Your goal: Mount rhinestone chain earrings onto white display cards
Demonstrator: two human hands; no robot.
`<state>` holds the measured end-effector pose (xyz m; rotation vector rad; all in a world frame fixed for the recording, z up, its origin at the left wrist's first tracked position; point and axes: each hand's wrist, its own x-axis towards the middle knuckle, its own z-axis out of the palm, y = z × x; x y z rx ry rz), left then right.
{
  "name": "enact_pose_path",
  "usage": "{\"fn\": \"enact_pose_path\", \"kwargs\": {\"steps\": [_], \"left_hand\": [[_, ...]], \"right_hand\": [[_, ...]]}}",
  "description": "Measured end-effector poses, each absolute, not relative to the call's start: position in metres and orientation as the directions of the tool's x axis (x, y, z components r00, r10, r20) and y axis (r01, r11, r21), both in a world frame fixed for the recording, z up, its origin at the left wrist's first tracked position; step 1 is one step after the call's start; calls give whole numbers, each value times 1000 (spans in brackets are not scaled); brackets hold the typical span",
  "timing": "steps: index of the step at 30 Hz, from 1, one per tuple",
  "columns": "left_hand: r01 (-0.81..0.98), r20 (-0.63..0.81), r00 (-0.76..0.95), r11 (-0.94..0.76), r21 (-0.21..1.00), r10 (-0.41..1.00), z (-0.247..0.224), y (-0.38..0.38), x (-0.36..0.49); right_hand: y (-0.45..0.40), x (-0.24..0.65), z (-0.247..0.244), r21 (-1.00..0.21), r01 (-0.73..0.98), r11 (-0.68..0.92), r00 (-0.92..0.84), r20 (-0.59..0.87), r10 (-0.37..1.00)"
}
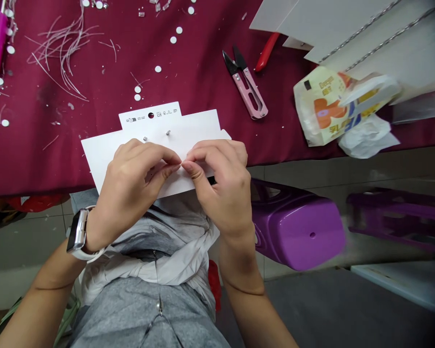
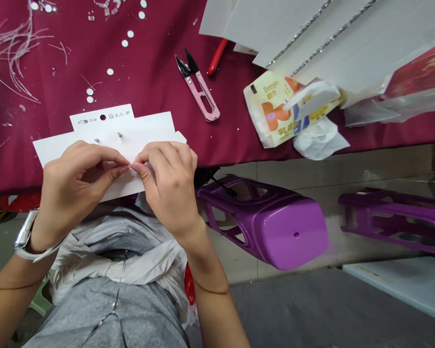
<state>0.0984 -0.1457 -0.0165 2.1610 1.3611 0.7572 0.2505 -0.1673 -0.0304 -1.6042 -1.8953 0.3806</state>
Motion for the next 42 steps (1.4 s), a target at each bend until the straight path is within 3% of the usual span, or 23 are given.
{"fn": "enact_pose_path", "kwargs": {"steps": [13, 22, 28, 38, 42], "left_hand": [[652, 203, 415, -446, 613, 887, -11, -144, 98], [705, 250, 471, -532, 469, 846, -7, -146, 95], [703, 275, 543, -608, 369, 794, -7, -149, 93], [736, 280, 534, -602, 310, 798, -8, -151, 90], [675, 329, 555, -644, 359, 764, -11, -145, 92]], "right_hand": [[-161, 269, -29, -345, 795, 499, -382, 355, 853], [-161, 266, -26, -481, 780, 400, -300, 274, 914], [-162, 265, -24, -493, 783, 379, -256, 299, 919], [-161, 269, -25, -512, 772, 377, -242, 312, 919], [-158, 269, -25, -486, 768, 418, -303, 299, 905]]}}
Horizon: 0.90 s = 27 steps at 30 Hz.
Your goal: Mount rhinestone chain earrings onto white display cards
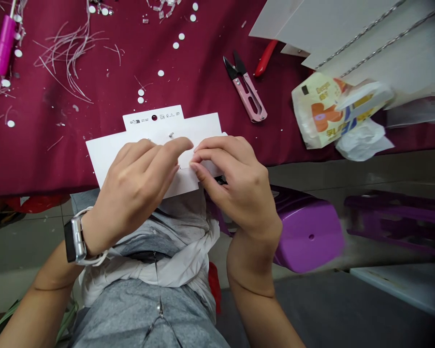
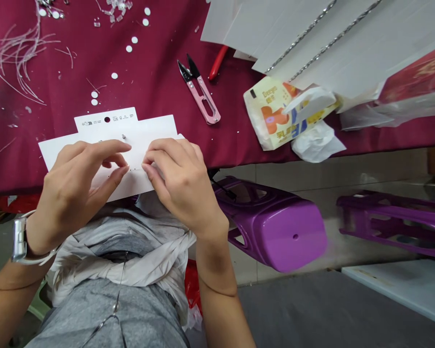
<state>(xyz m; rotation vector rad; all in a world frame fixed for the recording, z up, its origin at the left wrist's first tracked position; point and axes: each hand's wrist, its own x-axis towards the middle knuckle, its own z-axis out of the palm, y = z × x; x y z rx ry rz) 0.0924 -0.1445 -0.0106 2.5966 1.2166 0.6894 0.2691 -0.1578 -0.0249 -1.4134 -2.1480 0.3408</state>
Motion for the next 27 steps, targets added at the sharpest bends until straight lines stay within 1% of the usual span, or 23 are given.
{"fn": "enact_pose_path", "kwargs": {"steps": [4, 9, 12, 16, 21, 27], "left_hand": [[593, 329, 577, -661, 461, 747, -14, -139, 96], [542, 311, 554, -618, 570, 772, -17, -141, 96], [520, 298, 567, -614, 594, 768, -17, -141, 93], [540, 201, 580, -557, 631, 789, -17, -140, 92], [520, 253, 506, -526, 674, 824, -19, -140, 97], [574, 173, 470, -449, 685, 866, -13, -138, 102]], "right_hand": [[-155, 267, -25, -472, 771, 427, -327, 282, 902], [-154, 265, -26, -468, 767, 439, -325, 305, 895], [-152, 265, -28, -467, 764, 445, -321, 324, 890], [-149, 264, -30, -476, 754, 452, -319, 336, 886], [-146, 263, -31, -497, 748, 441, -317, 316, 894], [-147, 262, -35, -530, 729, 434, -288, 338, 896]]}}
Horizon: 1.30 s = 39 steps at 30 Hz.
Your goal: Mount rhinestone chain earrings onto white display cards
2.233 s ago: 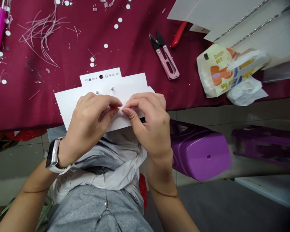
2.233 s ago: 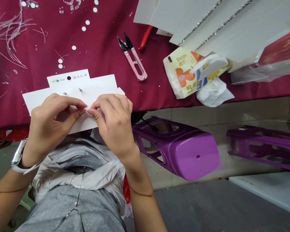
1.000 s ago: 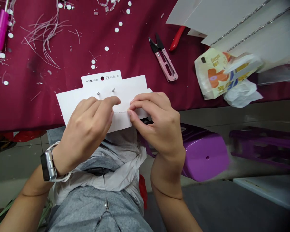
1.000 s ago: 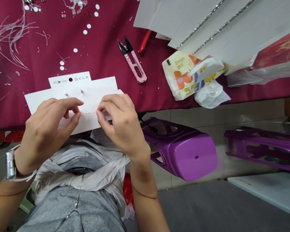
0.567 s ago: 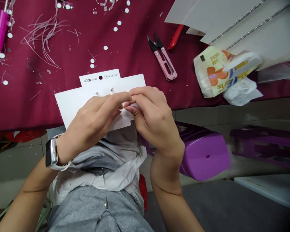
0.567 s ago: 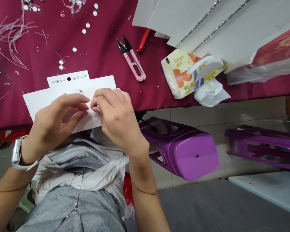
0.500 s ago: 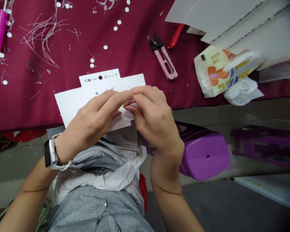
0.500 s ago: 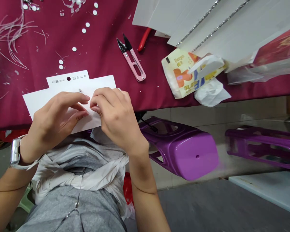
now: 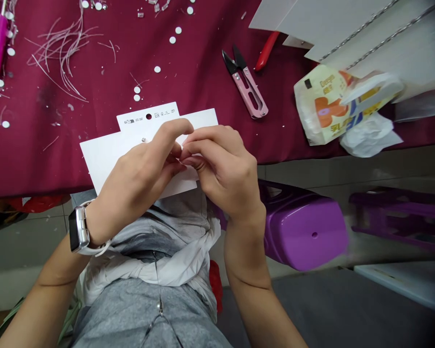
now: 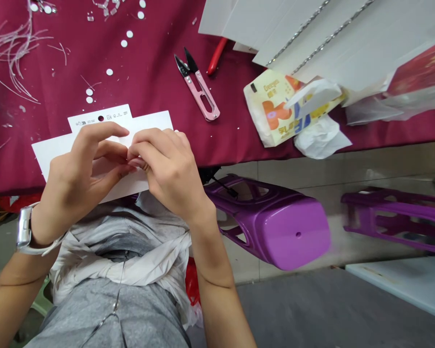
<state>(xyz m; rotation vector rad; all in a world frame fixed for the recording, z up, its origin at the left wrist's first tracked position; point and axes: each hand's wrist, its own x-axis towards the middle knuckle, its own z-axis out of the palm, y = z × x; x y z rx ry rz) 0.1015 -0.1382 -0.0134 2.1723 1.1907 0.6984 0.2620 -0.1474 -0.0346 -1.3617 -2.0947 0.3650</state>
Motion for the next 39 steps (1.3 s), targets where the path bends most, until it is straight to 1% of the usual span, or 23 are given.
{"fn": "enact_pose_path", "kwargs": {"steps": [3, 8, 13, 15, 18, 21, 26, 29, 34, 39], "left_hand": [[589, 133, 468, -421, 690, 874, -12, -138, 102], [570, 125, 443, -387, 725, 888, -12, -138, 103], [520, 143, 433, -376, 767, 890, -16, -139, 102], [521, 200, 439, -429, 738, 876, -19, -139, 101], [576, 293, 429, -508, 640, 855, -22, -140, 99], [634, 285, 409, -495, 594, 867, -22, -142, 98], [661, 247, 411, -473, 583, 878, -20, -142, 99], [648, 262, 414, -484, 588, 872, -20, -141, 99], [611, 310, 402, -505, 610, 862, -24, -141, 98], [617, 286, 410, -494, 612, 866, -23, -142, 98]], "right_hand": [[-147, 261, -35, -557, 705, 439, -270, 361, 892], [-147, 261, -35, -613, 644, 457, -242, 404, 882], [-151, 266, -35, -686, 606, 402, -214, 346, 913], [-152, 268, -35, -691, 610, 387, -223, 319, 921], [-152, 270, -34, -686, 611, 396, -265, 294, 918], [-151, 270, -33, -681, 611, 404, -285, 286, 915], [-150, 271, -30, -676, 602, 425, -313, 290, 904], [-150, 272, -28, -676, 599, 429, -322, 287, 902], [-150, 273, -28, -673, 627, 393, -323, 235, 917], [-149, 272, -27, -669, 627, 399, -336, 230, 913]]}}
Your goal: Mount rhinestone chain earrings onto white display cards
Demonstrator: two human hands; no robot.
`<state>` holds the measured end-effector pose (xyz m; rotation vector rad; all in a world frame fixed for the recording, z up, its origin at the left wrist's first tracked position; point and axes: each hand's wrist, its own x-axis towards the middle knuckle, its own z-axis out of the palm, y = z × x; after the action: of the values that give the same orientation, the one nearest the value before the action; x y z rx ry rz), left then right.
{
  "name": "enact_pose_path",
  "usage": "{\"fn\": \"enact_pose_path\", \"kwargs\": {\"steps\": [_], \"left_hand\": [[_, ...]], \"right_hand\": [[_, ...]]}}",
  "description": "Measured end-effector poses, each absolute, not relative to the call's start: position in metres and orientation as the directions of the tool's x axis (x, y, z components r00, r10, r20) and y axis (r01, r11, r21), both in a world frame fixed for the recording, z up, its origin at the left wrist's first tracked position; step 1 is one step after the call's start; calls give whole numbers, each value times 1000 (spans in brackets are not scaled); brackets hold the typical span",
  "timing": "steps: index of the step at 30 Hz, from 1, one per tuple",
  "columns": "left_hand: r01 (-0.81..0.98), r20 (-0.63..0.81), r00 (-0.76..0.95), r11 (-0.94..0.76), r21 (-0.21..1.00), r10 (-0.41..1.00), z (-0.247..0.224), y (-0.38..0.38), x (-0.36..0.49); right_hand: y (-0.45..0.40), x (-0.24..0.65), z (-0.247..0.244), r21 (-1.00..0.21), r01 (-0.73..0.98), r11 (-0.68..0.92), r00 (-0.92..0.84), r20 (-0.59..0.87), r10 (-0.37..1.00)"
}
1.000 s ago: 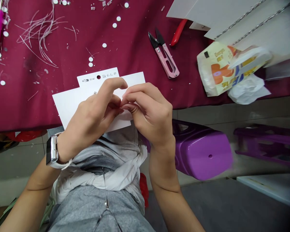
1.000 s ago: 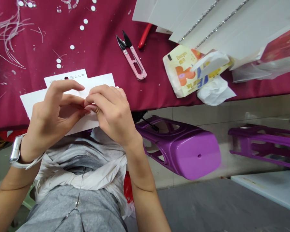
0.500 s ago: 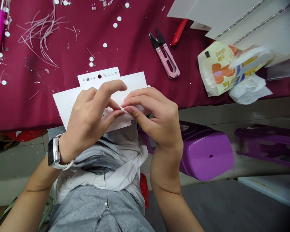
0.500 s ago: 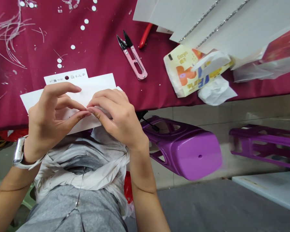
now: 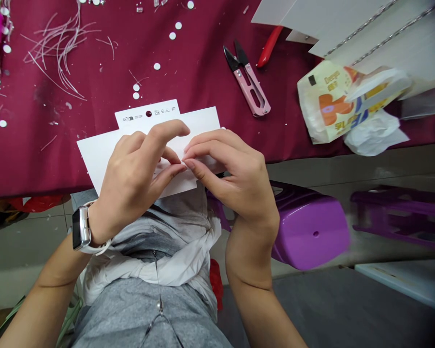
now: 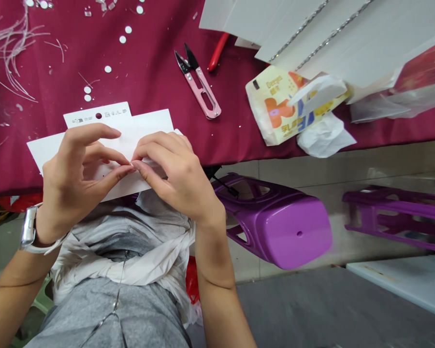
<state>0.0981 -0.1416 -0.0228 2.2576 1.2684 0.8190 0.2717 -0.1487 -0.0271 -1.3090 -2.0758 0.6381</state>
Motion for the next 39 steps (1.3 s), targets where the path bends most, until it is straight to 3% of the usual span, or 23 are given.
{"fn": "enact_pose_path", "kwargs": {"steps": [9, 17, 25, 39], "left_hand": [[603, 328, 422, -532, 595, 845, -28, -140, 98], [658, 447, 434, -614, 436, 782, -25, -141, 100], [626, 366, 398, -540, 562, 841, -25, -142, 99], [666, 344, 407, -533, 522, 846, -19, -141, 100]], "right_hand": [[-147, 271, -26, -741, 547, 388, -302, 257, 918], [-149, 268, -26, -727, 585, 359, -292, 224, 930], [-149, 269, -27, -717, 578, 390, -306, 252, 918], [-152, 267, -30, -754, 547, 364, -235, 280, 931]]}}
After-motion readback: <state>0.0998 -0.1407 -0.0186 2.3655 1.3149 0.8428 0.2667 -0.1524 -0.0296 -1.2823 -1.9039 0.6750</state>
